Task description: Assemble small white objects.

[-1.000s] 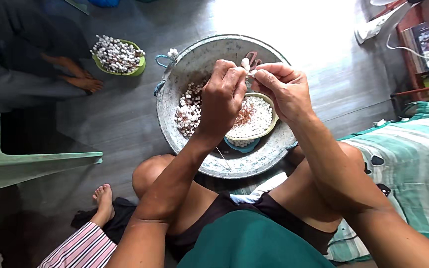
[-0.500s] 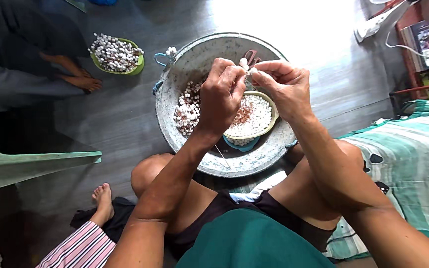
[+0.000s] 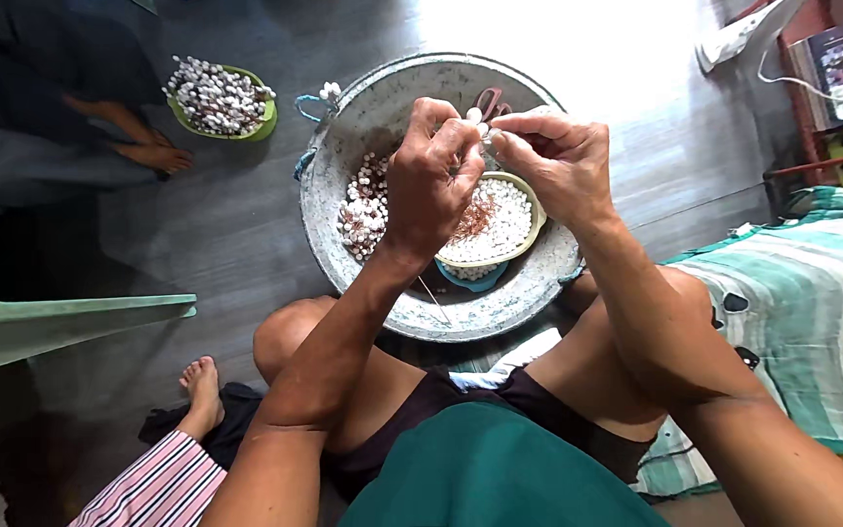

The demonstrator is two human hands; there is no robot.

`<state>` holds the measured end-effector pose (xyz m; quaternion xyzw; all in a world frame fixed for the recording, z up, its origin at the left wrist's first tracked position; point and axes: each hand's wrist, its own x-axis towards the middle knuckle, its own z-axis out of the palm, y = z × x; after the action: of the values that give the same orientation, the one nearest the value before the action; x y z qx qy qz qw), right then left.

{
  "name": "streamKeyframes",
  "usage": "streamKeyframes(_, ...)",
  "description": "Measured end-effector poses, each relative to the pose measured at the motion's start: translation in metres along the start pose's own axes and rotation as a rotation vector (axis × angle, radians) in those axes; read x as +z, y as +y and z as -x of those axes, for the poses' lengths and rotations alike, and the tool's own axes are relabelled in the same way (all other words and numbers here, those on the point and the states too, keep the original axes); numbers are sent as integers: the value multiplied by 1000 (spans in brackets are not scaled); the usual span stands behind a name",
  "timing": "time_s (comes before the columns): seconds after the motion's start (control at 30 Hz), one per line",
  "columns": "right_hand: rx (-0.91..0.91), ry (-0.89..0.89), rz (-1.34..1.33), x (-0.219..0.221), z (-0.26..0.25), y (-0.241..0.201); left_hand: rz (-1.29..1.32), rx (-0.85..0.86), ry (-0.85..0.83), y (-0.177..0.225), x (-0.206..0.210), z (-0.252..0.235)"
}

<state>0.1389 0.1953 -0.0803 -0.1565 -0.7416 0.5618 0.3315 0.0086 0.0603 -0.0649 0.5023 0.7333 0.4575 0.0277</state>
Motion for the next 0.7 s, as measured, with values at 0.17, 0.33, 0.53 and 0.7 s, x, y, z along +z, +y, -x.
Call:
streamKeyframes(0.17,38,-4,-52,0,0,-1,-14,4,-26,0,0,0)
streamKeyframes(0.33,40,-39,-105,-1,1,-4,26,7,-14,0,-1,0)
streamKeyframes(0.53,24,-37,-89,-1,1,-5,37,10,-11,0,-1,0)
streamKeyframes(0.7,13,-42,-72,-1,1,-4,55,2,-2,0,-1,0)
